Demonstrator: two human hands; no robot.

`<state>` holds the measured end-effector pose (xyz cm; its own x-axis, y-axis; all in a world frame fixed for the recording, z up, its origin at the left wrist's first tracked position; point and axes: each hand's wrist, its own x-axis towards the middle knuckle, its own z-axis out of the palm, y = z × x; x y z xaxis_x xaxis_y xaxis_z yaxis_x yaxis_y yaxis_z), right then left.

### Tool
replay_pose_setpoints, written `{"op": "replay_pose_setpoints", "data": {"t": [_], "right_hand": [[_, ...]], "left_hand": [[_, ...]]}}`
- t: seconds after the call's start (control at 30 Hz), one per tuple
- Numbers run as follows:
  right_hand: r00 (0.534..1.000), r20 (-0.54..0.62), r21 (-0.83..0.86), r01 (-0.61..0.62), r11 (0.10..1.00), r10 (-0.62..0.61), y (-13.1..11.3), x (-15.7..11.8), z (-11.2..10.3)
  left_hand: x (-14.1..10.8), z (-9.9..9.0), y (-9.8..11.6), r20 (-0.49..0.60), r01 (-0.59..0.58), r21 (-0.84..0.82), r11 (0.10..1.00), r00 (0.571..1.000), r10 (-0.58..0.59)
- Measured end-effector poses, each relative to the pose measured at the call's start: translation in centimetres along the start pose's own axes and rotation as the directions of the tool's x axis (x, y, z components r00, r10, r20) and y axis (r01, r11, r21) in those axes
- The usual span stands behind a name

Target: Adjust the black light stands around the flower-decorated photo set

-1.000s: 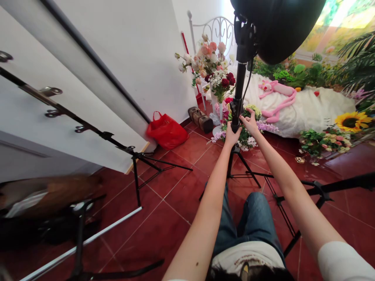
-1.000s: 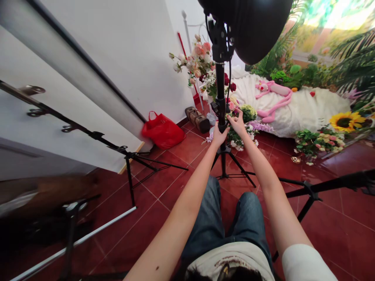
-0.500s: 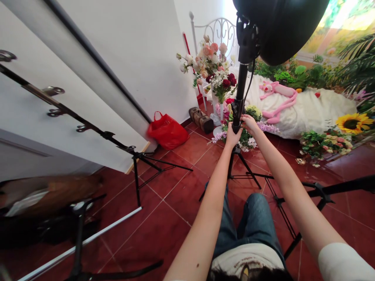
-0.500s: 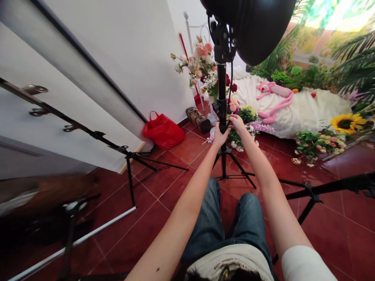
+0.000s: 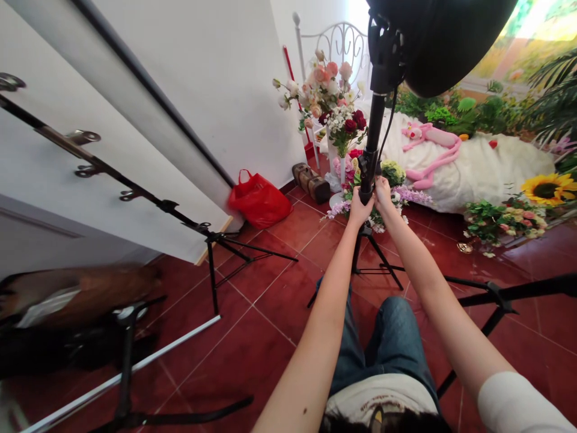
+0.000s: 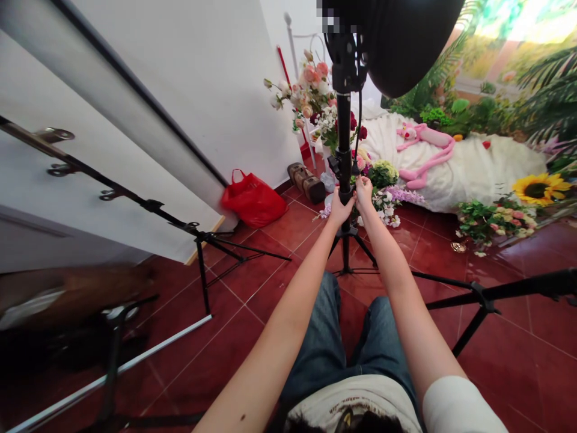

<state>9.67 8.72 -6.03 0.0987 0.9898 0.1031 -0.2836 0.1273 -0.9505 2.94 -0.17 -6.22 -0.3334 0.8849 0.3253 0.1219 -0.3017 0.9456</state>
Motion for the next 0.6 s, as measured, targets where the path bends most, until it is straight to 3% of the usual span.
{"op": "replay_pose_setpoints", "data": {"t": [0.13,0.27,0.37,0.47,0.6], "right_hand": [[0.967,-0.256,-0.181,-0.041,0.983,-0.007,-0.5,0.7,0.3],[0.941,-0.339,-0.317,-0.094,0.944,-0.021,-1.3,0.8,0.6],[0.946,-0.324,-0.369,-0.095,0.924,-0.032,-2.1,0.1,0.5],[0.971,-0.236,-0.329,-0.051,0.943,-0.029,-2.8,-2.1,-0.5],[0.998,-0.05,-0.151,-0.053,0.987,0.046,-3.8,-6.7,-5.2]], "left_hand": [[0.2,-0.1,-0.2,0.005,-0.009,-0.016,1.0,1.0,0.009],[0.2,0.0,0.0,0.007,0.003,-0.035,0.999,1.0,-0.002],[0.1,0.0,0.2,0.0,0.02,-0.039,0.999,1.0,-0.02],[0.0,0.0,0.5,0.01,0.025,-0.041,0.999,1.0,-0.025],[-0.3,-0.3,1.0,0.032,0.037,0.001,0.999,0.999,-0.037]]}}
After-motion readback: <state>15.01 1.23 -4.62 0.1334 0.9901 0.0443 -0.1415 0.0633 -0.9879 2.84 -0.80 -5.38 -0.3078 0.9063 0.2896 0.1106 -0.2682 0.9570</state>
